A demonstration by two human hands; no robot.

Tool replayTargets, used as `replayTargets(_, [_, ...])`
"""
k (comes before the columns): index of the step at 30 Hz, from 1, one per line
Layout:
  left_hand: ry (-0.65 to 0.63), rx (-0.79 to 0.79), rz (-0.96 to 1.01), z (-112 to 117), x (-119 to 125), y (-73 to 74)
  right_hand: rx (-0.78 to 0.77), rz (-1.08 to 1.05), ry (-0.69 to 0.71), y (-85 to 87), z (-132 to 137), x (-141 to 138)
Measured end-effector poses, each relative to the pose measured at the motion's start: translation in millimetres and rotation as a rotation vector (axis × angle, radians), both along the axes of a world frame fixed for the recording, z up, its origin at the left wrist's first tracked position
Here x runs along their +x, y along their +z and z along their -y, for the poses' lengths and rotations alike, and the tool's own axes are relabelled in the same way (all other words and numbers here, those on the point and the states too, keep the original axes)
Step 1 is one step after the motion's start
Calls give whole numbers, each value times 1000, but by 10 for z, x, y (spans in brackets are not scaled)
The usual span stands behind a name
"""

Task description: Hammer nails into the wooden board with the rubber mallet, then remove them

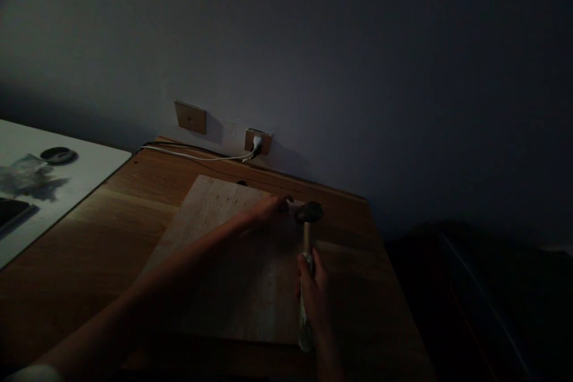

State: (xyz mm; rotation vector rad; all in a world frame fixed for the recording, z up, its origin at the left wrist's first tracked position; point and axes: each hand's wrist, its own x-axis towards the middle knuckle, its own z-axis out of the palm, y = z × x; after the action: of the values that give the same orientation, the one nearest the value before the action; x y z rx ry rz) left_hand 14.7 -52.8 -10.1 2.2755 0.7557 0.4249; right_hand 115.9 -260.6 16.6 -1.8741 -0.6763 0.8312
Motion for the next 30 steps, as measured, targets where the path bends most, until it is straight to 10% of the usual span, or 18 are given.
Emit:
replayTargets(12, [-45, 8, -403, -357, -701, 480, -32, -64, -21, -246, 33, 26])
replayTargets(30, [-109, 41, -440, -388, -659, 315, 23, -61, -19, -328, 43, 38])
